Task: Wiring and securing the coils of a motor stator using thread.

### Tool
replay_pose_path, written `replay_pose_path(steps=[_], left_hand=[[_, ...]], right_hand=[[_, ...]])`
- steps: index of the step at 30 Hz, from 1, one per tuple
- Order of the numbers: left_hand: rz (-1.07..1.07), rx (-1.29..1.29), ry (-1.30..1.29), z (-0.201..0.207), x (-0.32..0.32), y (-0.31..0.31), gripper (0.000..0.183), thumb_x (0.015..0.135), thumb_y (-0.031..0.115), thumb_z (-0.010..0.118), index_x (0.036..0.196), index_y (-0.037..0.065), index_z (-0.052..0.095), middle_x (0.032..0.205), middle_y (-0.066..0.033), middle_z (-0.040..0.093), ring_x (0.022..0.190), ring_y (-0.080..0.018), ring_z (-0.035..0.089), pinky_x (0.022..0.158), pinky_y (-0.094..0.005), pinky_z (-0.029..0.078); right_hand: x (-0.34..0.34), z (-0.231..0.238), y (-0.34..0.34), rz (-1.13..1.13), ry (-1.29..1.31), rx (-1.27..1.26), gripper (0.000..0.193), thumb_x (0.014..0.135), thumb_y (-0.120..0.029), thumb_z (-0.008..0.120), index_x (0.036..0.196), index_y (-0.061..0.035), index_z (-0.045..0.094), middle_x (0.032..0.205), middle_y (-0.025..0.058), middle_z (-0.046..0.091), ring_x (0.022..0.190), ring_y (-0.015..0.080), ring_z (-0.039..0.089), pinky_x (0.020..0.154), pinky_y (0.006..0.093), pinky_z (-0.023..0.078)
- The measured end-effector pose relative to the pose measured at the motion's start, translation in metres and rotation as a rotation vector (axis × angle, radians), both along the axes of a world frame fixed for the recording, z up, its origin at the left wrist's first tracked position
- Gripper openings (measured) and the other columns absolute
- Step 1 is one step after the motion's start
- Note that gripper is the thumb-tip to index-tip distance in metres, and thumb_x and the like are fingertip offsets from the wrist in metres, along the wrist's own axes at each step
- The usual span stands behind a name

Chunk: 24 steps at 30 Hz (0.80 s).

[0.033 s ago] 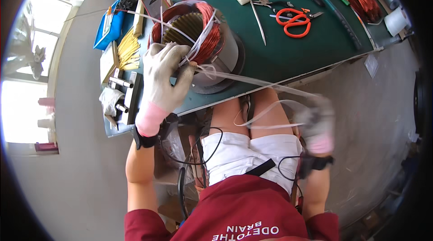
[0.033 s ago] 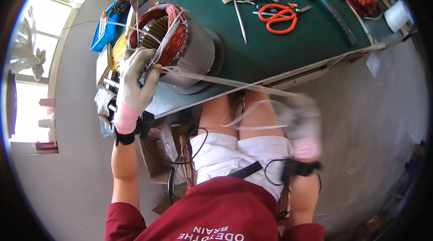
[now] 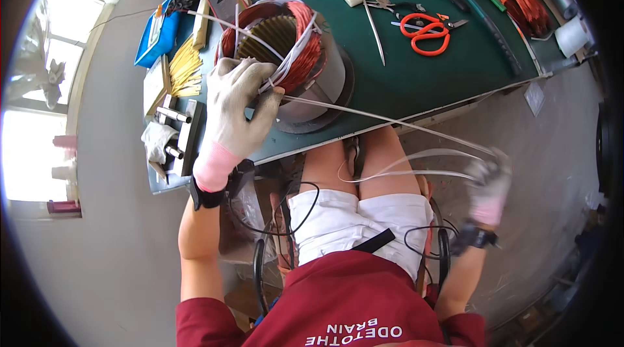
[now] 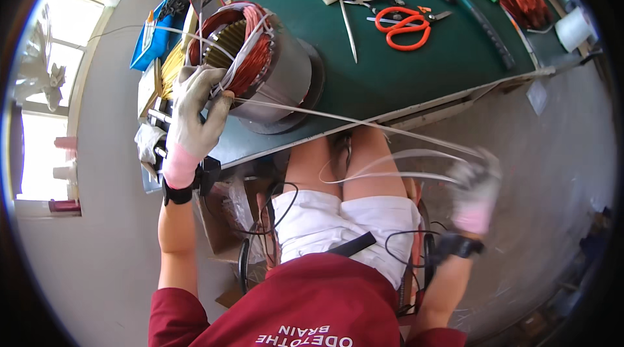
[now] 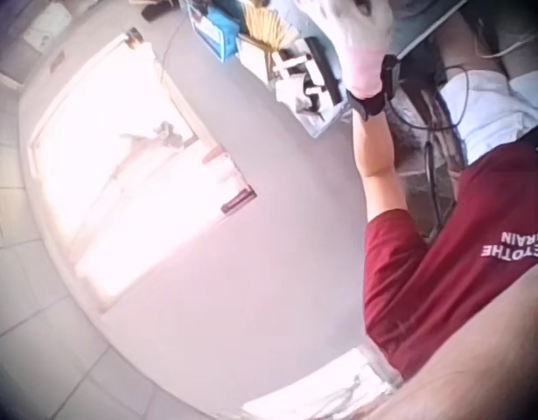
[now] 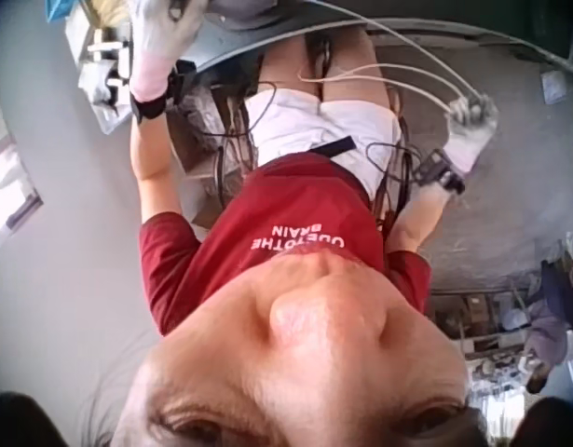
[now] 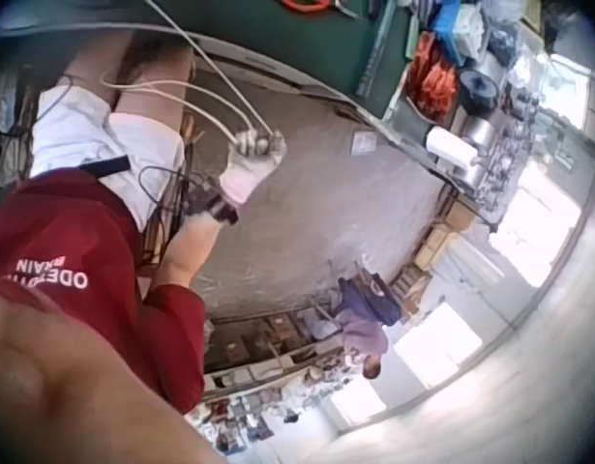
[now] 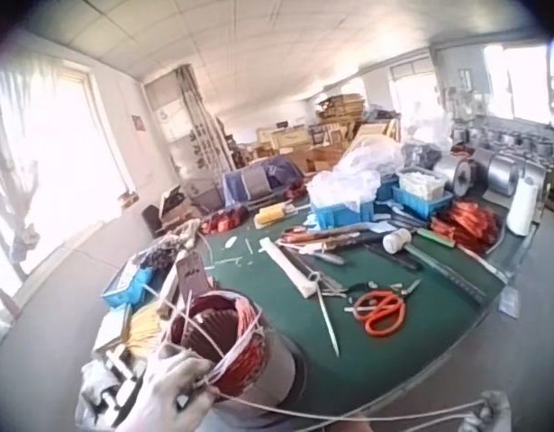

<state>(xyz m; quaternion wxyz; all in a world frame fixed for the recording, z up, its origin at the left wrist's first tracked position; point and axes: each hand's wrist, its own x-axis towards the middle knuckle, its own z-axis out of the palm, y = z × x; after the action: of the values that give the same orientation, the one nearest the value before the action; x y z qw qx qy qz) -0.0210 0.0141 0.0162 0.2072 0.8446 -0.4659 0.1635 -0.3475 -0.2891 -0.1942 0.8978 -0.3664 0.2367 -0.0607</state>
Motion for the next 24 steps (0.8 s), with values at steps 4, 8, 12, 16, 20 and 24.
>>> replay_pose_path(steps=[4,8,12,16,20,24], left_hand=[[-0.123,-0.005,-0.007,-0.003,0.004,-0.008,0.025,0.071,0.010,0.067,0.095,0.005,0.062,0.083,-0.0055,0.058,0.083,-0.0270,0.050,0.082,-0.0386,0.037],[-0.113,-0.034,0.019,-0.008,0.011,0.001,0.024,0.071,0.012,0.068,0.094,0.007,0.062,0.085,-0.0044,0.060,0.087,-0.0282,0.052,0.086,-0.0405,0.037],[-0.072,-0.114,-0.213,-0.014,0.004,-0.008,0.028,0.070,0.015,0.070,0.098,0.012,0.062,0.093,-0.0043,0.062,0.101,-0.0304,0.054,0.100,-0.0485,0.032],[-0.061,-0.115,-0.206,-0.021,0.012,0.002,0.046,0.066,0.020,0.074,0.109,0.015,0.060,0.099,-0.0046,0.061,0.103,-0.0291,0.055,0.106,-0.0548,0.026],[0.083,-0.369,-0.385,-0.030,0.010,-0.005,0.082,0.051,0.028,0.083,0.125,0.017,0.050,0.115,-0.0068,0.054,0.113,-0.0293,0.048,0.106,-0.0546,0.021],[0.161,-0.517,-0.462,-0.044,0.006,-0.010,0.086,0.048,0.030,0.082,0.126,0.018,0.048,0.125,-0.0086,0.046,0.114,-0.0309,0.045,0.105,-0.0538,0.022]], right_hand=[[-0.025,0.017,0.004,-0.730,0.219,-0.014,0.013,0.091,-0.025,0.060,0.085,-0.0143,0.056,0.054,-0.0074,0.033,0.043,0.0032,0.026,0.039,0.0209,0.017],[-0.014,0.003,-0.023,-0.082,0.584,-0.414,0.014,0.091,-0.024,0.059,0.089,-0.0095,0.058,0.059,-0.0002,0.046,0.046,0.0073,0.040,0.041,0.0238,0.031],[0.047,0.058,-0.005,0.038,0.831,-1.955,0.016,0.089,-0.017,0.058,0.091,-0.0010,0.059,0.078,0.0115,0.057,0.072,0.0174,0.059,0.070,0.0321,0.048],[0.139,0.134,0.052,-0.131,-0.048,-1.545,0.018,0.084,-0.003,0.062,0.102,-0.0040,0.062,0.084,0.0099,0.059,0.073,0.0159,0.059,0.074,0.0255,0.047],[0.222,0.151,0.093,-0.301,-0.640,-1.761,0.031,0.074,-0.003,0.072,0.104,-0.0088,0.064,0.092,0.0094,0.064,0.073,0.0225,0.064,0.068,0.0283,0.051],[0.256,0.140,0.091,-0.289,-0.722,-1.988,0.033,0.069,-0.005,0.075,0.100,-0.0127,0.065,0.091,0.0077,0.065,0.066,0.0257,0.063,0.057,0.0336,0.050]])
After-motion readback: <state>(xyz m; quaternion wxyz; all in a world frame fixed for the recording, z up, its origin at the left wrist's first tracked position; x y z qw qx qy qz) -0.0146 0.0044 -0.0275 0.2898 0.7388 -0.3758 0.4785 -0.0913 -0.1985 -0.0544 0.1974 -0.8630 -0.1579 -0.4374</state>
